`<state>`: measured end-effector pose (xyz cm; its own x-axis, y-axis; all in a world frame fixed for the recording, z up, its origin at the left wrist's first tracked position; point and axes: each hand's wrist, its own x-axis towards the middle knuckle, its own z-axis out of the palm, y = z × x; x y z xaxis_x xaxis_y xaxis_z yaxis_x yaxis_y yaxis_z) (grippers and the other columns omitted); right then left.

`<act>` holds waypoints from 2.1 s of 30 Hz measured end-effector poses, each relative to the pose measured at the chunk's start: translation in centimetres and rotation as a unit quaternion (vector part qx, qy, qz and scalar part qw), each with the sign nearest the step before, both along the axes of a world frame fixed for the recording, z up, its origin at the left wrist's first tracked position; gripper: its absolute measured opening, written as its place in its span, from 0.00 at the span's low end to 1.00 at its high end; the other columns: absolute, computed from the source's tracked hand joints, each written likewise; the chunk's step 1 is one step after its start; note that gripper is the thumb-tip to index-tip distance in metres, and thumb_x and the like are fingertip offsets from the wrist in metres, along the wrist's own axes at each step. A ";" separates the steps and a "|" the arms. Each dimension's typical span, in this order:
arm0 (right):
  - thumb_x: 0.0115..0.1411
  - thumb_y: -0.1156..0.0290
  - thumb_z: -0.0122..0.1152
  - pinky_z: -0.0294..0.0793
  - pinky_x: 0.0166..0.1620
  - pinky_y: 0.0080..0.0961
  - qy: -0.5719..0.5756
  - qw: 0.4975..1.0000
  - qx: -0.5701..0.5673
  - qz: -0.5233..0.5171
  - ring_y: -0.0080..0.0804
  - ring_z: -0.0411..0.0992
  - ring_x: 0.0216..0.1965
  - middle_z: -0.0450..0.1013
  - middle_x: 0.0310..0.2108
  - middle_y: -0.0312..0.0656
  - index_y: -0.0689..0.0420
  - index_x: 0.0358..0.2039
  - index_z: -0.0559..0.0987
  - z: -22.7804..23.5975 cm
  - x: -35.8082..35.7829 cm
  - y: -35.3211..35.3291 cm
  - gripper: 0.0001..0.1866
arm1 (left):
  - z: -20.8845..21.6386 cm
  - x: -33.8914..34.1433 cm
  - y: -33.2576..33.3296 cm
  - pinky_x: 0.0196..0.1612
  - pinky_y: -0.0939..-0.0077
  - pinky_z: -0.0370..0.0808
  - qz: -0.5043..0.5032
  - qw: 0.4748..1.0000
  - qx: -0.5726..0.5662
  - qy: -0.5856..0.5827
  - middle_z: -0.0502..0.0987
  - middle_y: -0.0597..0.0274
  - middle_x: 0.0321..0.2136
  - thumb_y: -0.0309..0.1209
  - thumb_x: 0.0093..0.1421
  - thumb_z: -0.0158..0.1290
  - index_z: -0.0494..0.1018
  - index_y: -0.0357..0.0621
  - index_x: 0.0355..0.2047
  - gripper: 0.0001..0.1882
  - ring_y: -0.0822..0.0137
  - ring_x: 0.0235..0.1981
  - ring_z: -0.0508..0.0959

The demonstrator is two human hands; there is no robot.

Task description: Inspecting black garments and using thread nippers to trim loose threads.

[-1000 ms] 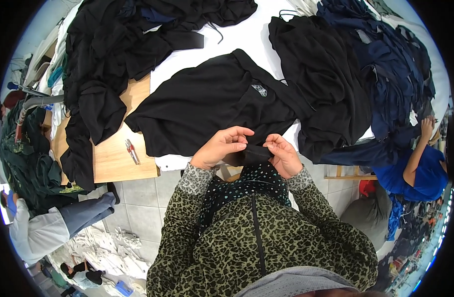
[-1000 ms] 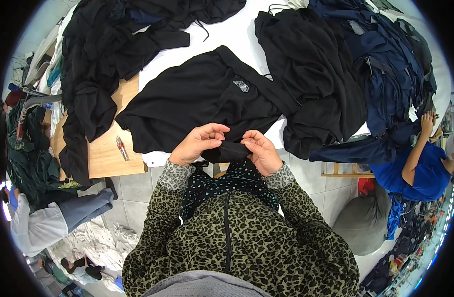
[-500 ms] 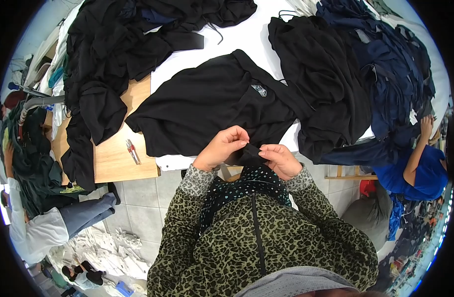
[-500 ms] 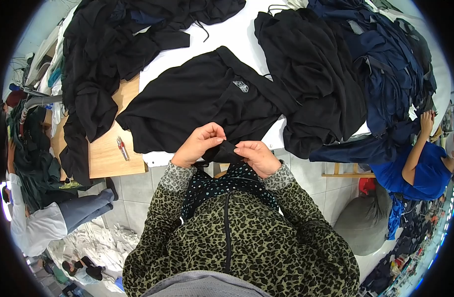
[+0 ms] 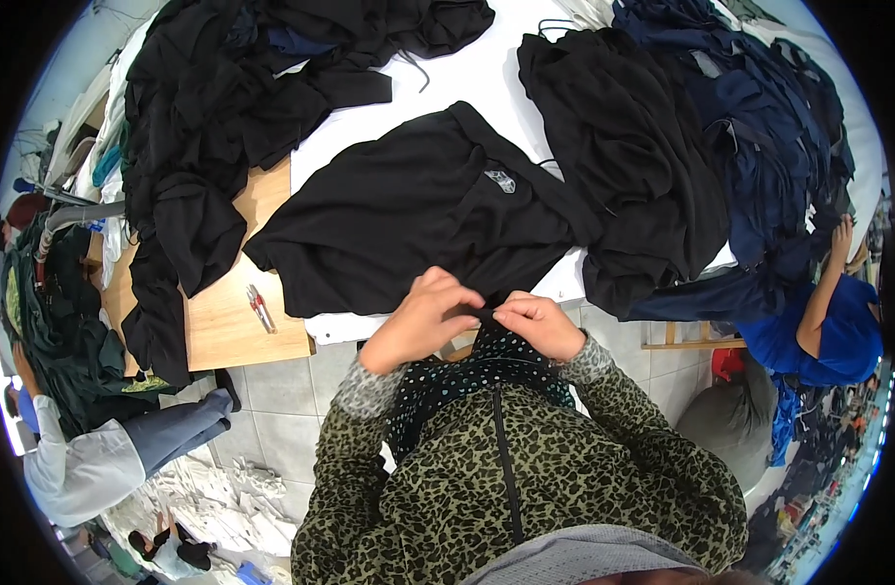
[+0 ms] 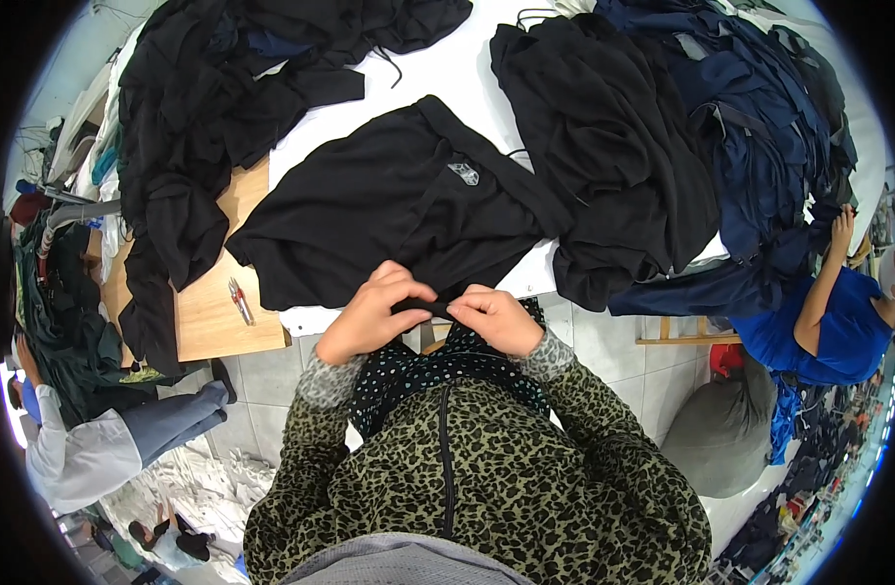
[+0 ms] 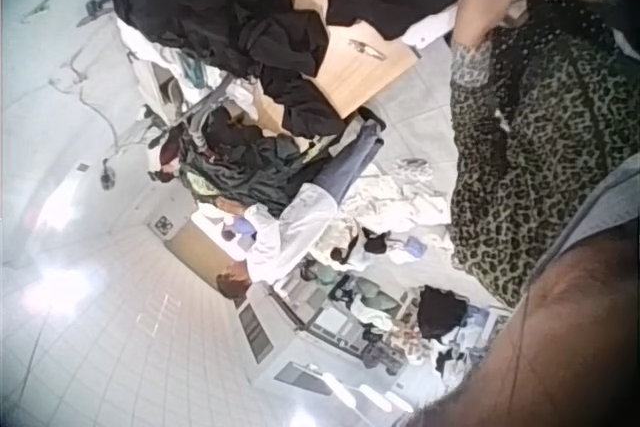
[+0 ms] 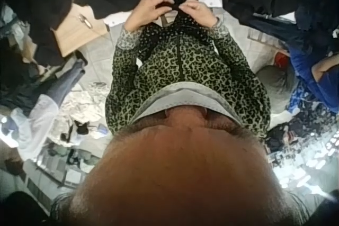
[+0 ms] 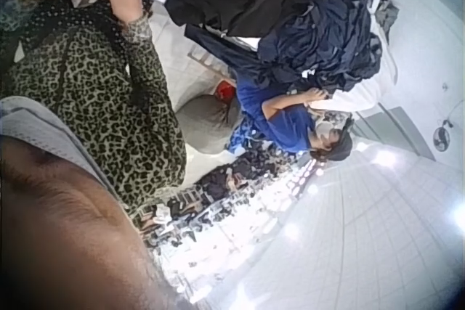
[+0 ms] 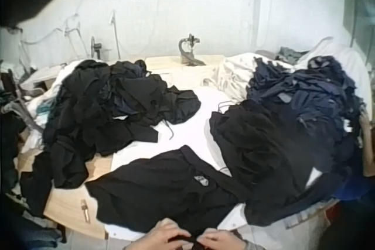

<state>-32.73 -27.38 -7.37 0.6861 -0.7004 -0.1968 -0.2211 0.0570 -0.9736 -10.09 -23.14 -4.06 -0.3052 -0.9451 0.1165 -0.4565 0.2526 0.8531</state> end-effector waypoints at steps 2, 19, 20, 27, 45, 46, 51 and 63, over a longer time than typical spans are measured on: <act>0.58 0.66 0.57 0.67 0.36 0.30 0.089 0.972 -0.210 0.064 0.37 0.70 0.33 0.73 0.29 0.41 0.59 0.33 0.80 -0.7 -1.0 -0.7 0.10 | 1.4 1.1 1.0 0.45 0.69 0.64 0.011 0.998 -0.056 -0.024 0.72 0.64 0.28 0.24 0.46 0.59 0.75 0.43 0.28 0.07 0.59 0.38 0.68; 0.48 0.69 0.65 0.67 0.48 0.34 0.159 0.862 -0.432 -0.210 0.43 0.68 0.44 0.71 0.42 0.45 0.58 0.41 0.77 0.7 -3.0 -10.2 0.18 | 0.9 5.1 5.0 0.32 0.77 0.72 0.220 0.972 -0.082 -0.032 0.74 0.58 0.31 0.20 0.47 0.60 0.74 0.36 0.27 0.06 0.64 0.29 0.77; 0.47 0.68 0.66 0.69 0.44 0.32 0.140 0.897 -0.362 -0.212 0.42 0.69 0.41 0.72 0.41 0.44 0.58 0.41 0.77 0.3 -2.9 -9.5 0.19 | 0.2 5.3 5.4 0.32 0.77 0.72 0.221 0.971 -0.081 -0.032 0.74 0.58 0.31 0.20 0.47 0.60 0.74 0.36 0.27 0.06 0.64 0.29 0.77; 0.43 0.70 0.71 0.71 0.44 0.28 0.163 0.928 -0.299 -0.150 0.38 0.71 0.42 0.72 0.40 0.43 0.59 0.41 0.77 -3.9 -2.6 -4.8 0.22 | -3.3 4.5 6.3 0.30 0.81 0.70 0.354 0.935 -0.015 0.001 0.72 0.61 0.30 0.18 0.47 0.60 0.73 0.36 0.28 0.08 0.71 0.26 0.73; 0.36 0.88 0.55 0.69 0.35 0.32 0.087 0.717 -0.556 -0.412 0.42 0.69 0.31 0.69 0.27 0.45 0.60 0.28 0.72 -7.8 -4.8 -5.0 0.15 | -8.3 4.4 8.6 0.37 0.65 0.68 0.459 0.767 -0.375 -0.247 0.65 0.58 0.31 0.11 0.38 0.54 0.71 0.41 0.31 0.18 0.56 0.34 0.69; 0.36 0.88 0.56 0.69 0.38 0.34 0.095 0.698 -0.577 -0.413 0.43 0.69 0.32 0.69 0.28 0.45 0.60 0.29 0.72 -7.8 -5.5 -5.2 0.16 | -8.5 4.4 8.6 0.38 0.64 0.68 0.466 0.754 -0.391 -0.247 0.65 0.58 0.32 0.12 0.38 0.54 0.70 0.42 0.32 0.18 0.56 0.34 0.68; 0.43 0.87 0.55 0.65 0.48 0.40 0.149 0.631 -0.631 -0.426 0.47 0.67 0.41 0.68 0.38 0.49 0.61 0.38 0.67 -7.7 -8.3 -5.4 0.19 | -9.2 4.9 8.1 0.40 0.63 0.67 0.472 0.725 -0.441 -0.239 0.65 0.60 0.33 0.17 0.41 0.56 0.66 0.49 0.33 0.19 0.57 0.35 0.68; 0.39 0.87 0.55 0.65 0.46 0.38 0.104 0.690 -0.601 -0.391 0.45 0.68 0.39 0.69 0.34 0.45 0.60 0.34 0.69 -5.6 -6.0 -5.0 0.18 | -9.4 5.3 9.1 0.40 0.62 0.64 0.473 0.798 -0.296 -0.227 0.67 0.57 0.34 0.14 0.32 0.49 0.70 0.45 0.29 0.20 0.55 0.36 0.68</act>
<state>-38.74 -32.42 -13.02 0.0512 -0.5830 0.8108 -0.7217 -0.5828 -0.3735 -4.75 -14.08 -13.49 0.3750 -0.5978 0.7085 -0.9098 -0.0907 0.4051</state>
